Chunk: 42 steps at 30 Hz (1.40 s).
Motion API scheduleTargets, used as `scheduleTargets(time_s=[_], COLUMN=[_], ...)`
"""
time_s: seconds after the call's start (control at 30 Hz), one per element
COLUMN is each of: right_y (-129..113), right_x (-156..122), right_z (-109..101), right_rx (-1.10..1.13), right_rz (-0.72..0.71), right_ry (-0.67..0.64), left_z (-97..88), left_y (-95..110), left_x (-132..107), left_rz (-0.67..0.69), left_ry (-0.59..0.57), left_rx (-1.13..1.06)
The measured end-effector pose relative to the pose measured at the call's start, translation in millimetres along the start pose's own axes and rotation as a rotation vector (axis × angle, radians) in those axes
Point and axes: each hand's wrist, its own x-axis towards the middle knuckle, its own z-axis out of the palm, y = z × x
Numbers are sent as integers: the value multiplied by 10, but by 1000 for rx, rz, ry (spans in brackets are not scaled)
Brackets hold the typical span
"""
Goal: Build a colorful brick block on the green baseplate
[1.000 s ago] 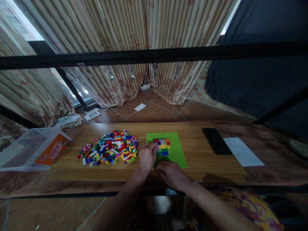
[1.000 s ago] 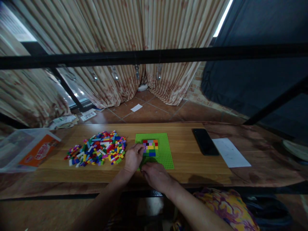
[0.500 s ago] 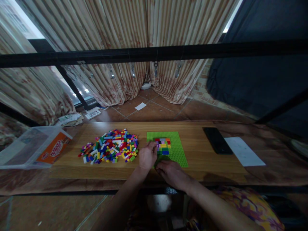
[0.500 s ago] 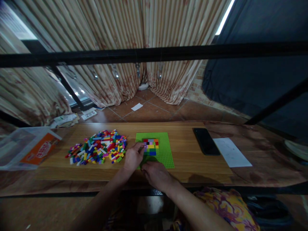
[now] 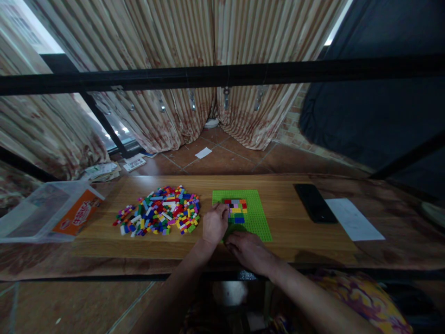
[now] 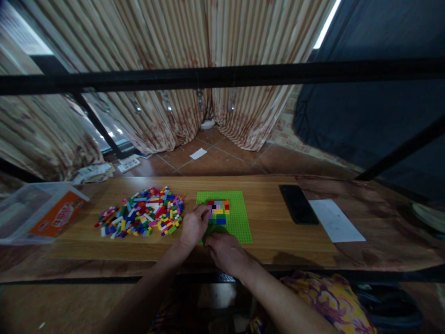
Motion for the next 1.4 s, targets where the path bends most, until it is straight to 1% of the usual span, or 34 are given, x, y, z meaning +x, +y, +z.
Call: scheduleTargets(time_s=[0.3,0.63,0.9,1.1,1.27,1.4], right_y=[-12,-14,-26,-18,-13,-6], right_x=[-4,-4,-3,2,5,-2], right_z=[-9,-25,-43,-25,-12,2], right_rx=[-11,26,12,3,3,-5], right_rz=[14,2,14,16,10,12], right_ry=[-14,-11,-36,-23,-22,-14], left_z=[58,52,26,3,1,13], left_y=[-17,-31,-14,33,61,54], left_x=[15,-23,-14,1,-4,-18], left_rz=[-21,-57,2,12,-11,21], left_ry=[15,10,-45,-75,-99,-104], left_rx=[-8,-38,66,141,188,213])
